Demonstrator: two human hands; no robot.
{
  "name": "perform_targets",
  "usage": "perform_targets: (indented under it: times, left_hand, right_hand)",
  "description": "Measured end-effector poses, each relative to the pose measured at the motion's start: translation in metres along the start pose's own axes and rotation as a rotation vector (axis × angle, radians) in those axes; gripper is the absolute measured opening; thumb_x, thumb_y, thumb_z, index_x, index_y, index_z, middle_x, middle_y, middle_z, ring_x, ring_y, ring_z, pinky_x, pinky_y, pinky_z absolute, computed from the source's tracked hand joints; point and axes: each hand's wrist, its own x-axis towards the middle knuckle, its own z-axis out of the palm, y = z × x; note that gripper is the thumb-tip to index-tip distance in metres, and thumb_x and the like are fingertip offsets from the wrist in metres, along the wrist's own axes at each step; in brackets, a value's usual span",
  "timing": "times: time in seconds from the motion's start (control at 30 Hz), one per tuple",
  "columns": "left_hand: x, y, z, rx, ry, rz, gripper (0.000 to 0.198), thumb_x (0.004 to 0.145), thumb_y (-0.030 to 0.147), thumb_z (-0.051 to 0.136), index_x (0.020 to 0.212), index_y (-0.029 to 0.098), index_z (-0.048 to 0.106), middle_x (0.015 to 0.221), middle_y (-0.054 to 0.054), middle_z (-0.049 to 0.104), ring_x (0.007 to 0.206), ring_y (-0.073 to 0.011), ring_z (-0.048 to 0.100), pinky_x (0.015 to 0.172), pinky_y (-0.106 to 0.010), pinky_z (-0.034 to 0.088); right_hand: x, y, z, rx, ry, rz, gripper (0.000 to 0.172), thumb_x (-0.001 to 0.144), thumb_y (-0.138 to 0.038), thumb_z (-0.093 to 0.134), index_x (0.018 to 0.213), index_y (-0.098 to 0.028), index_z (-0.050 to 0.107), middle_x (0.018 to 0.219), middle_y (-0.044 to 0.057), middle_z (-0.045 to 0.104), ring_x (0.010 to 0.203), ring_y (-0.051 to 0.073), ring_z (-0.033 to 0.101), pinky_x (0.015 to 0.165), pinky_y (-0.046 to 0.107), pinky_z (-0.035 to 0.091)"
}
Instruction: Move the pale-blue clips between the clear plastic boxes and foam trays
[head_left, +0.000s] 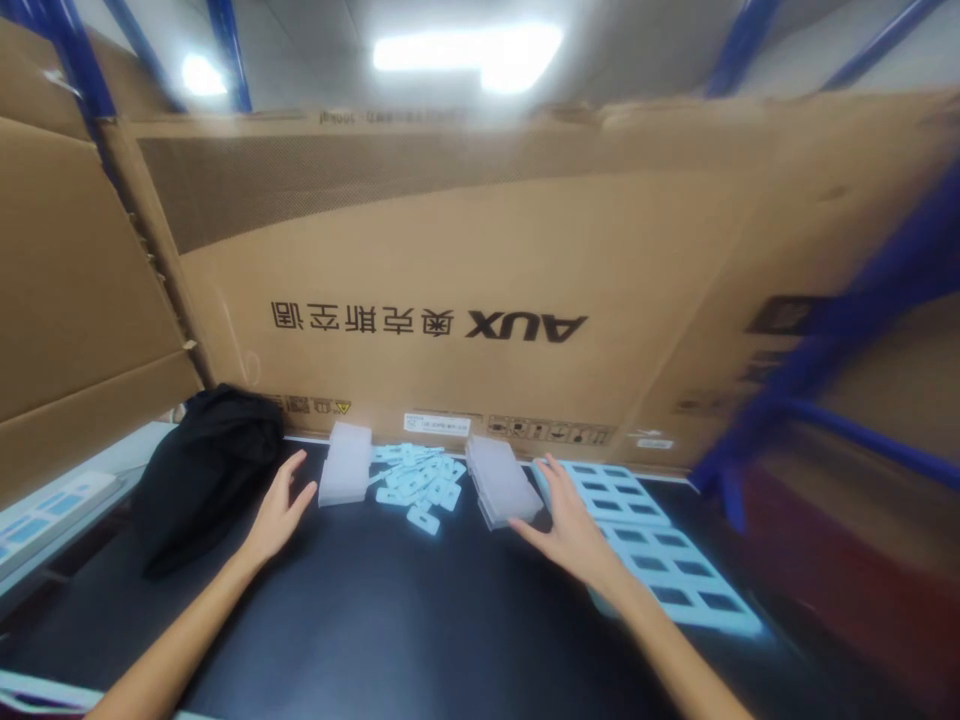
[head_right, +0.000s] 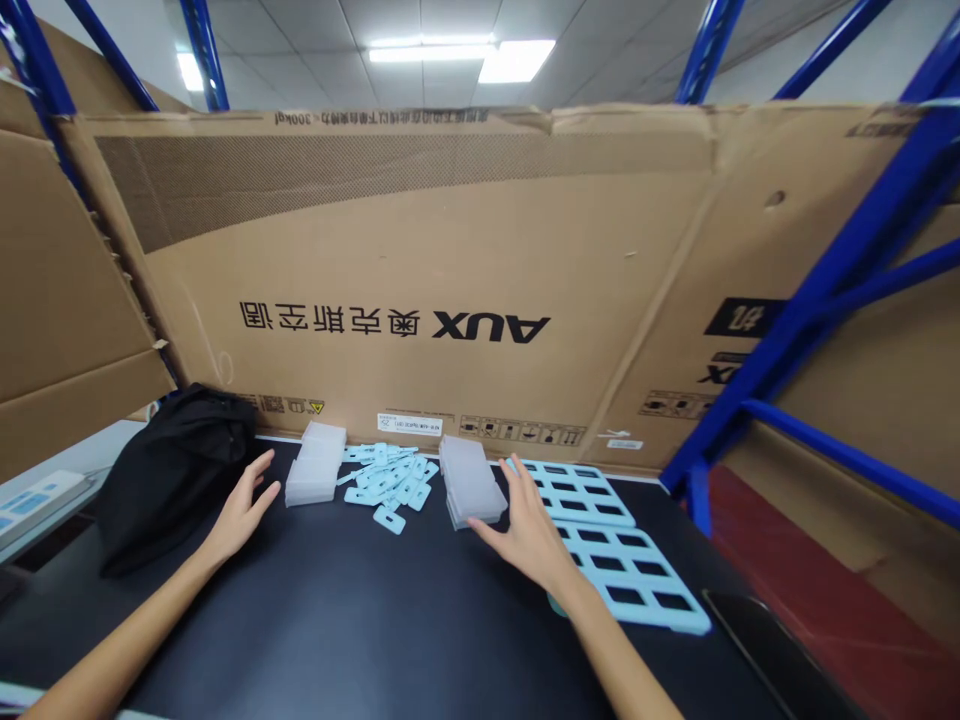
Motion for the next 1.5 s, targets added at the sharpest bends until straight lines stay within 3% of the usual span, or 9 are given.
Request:
perform_targets:
  times: [0.1, 0.23, 0.57, 0.77, 0.9, 1.1, 1.3, 1.4, 1.5]
  left_hand:
    - [0.009, 0.006, 0.008, 0.063, -0.113, 0.085, 0.086, 0.094, 0.062, 0.059, 0.162, 0.024, 0.022, 0.170, -0.017, 0.023, 0.158, -0.0364, 0.024, 0.127, -0.061, 0.024]
    - [0.020, 0.019, 0.028, 0.207, -0.292, 0.134, 0.100, 0.084, 0.067, 0.070, 0.163, 0.029, 0.022, 0.173, -0.018, 0.011, 0.158, -0.0464, 0.013, 0.123, -0.073, 0.015]
    - [0.010, 0.063, 0.069, 0.335, -0.313, 0.312, 0.063, 0.100, 0.044, 0.056, 0.158, 0.027, 0.038, 0.172, -0.014, 0.018, 0.155, -0.0370, 0.031, 0.124, -0.055, 0.035]
    - [-0.006, 0.084, 0.078, 0.338, -0.285, 0.390, 0.069, 0.096, 0.056, 0.060, 0.156, 0.028, 0.041, 0.169, -0.015, 0.023, 0.149, -0.0413, 0.036, 0.118, -0.062, 0.037]
    - [-0.011, 0.091, 0.081, 0.371, -0.278, 0.358, 0.065, 0.094, 0.060, 0.061, 0.152, 0.034, 0.049, 0.164, -0.012, 0.032, 0.132, -0.0391, 0.048, 0.110, -0.061, 0.044]
    - [-0.010, 0.088, 0.076, 0.453, -0.119, 0.268, 0.055, 0.093, 0.061, 0.061, 0.146, 0.046, 0.055, 0.162, -0.006, 0.037, 0.133, -0.0432, 0.039, 0.109, -0.068, 0.036]
    - [0.028, 0.063, 0.059, 0.382, 0.030, 0.154, 0.080, 0.090, 0.065, 0.064, 0.156, 0.027, 0.042, 0.170, -0.016, 0.021, 0.155, -0.0479, 0.014, 0.120, -0.070, 0.022]
    - [0.056, 0.044, 0.061, 0.293, -0.005, -0.064, 0.082, 0.093, 0.061, 0.060, 0.159, 0.020, 0.034, 0.164, -0.023, 0.034, 0.152, -0.0472, 0.029, 0.119, -0.073, 0.022]
    - [0.069, 0.032, 0.067, 0.208, -0.070, -0.148, 0.069, 0.094, 0.050, 0.062, 0.153, 0.021, 0.042, 0.153, -0.020, 0.052, 0.139, -0.0414, 0.051, 0.115, -0.062, 0.038]
  right_hand:
    - [-0.006, 0.013, 0.004, 0.026, -0.159, 0.067, 0.115, 0.082, -0.065, 0.069, 0.166, -0.020, 0.004, 0.172, 0.022, 0.006, 0.159, 0.037, 0.014, 0.125, 0.055, 0.026]
    - [0.000, 0.012, 0.016, 0.049, -0.286, 0.071, 0.118, 0.079, -0.059, 0.073, 0.167, -0.023, 0.003, 0.174, 0.018, 0.000, 0.159, 0.035, 0.015, 0.123, 0.050, 0.031]
    - [0.020, -0.025, 0.040, -0.066, -0.314, -0.066, 0.086, 0.085, -0.044, 0.071, 0.160, -0.028, 0.034, 0.167, 0.016, 0.032, 0.150, 0.034, 0.039, 0.112, 0.051, 0.048]
    - [0.037, -0.069, 0.048, -0.079, -0.364, -0.076, 0.081, 0.085, -0.037, 0.071, 0.157, -0.023, 0.039, 0.163, 0.020, 0.037, 0.136, 0.038, 0.056, 0.099, 0.052, 0.056]
    - [0.056, -0.093, 0.062, -0.053, -0.313, -0.108, 0.078, 0.089, -0.045, 0.069, 0.157, -0.021, 0.038, 0.158, 0.021, 0.044, 0.138, 0.037, 0.053, 0.100, 0.051, 0.055]
    - [0.062, -0.112, 0.078, -0.080, -0.210, -0.133, 0.078, 0.099, -0.054, 0.052, 0.161, -0.012, 0.029, 0.162, 0.027, 0.034, 0.144, 0.042, 0.040, 0.108, 0.059, 0.047]
    - [0.024, -0.115, 0.074, -0.095, -0.117, -0.292, 0.122, 0.071, -0.079, 0.073, 0.164, -0.014, 0.026, 0.171, 0.026, 0.011, 0.155, 0.053, 0.002, 0.119, 0.074, 0.017]
    - [0.020, -0.123, 0.084, -0.103, -0.150, -0.308, 0.114, 0.073, -0.073, 0.076, 0.162, -0.017, 0.031, 0.170, 0.024, 0.015, 0.156, 0.052, 0.004, 0.119, 0.074, 0.019]
    - [0.033, -0.130, 0.098, -0.137, -0.168, -0.247, 0.100, 0.081, -0.059, 0.077, 0.161, -0.015, 0.034, 0.168, 0.025, 0.022, 0.155, 0.050, 0.014, 0.119, 0.068, 0.026]
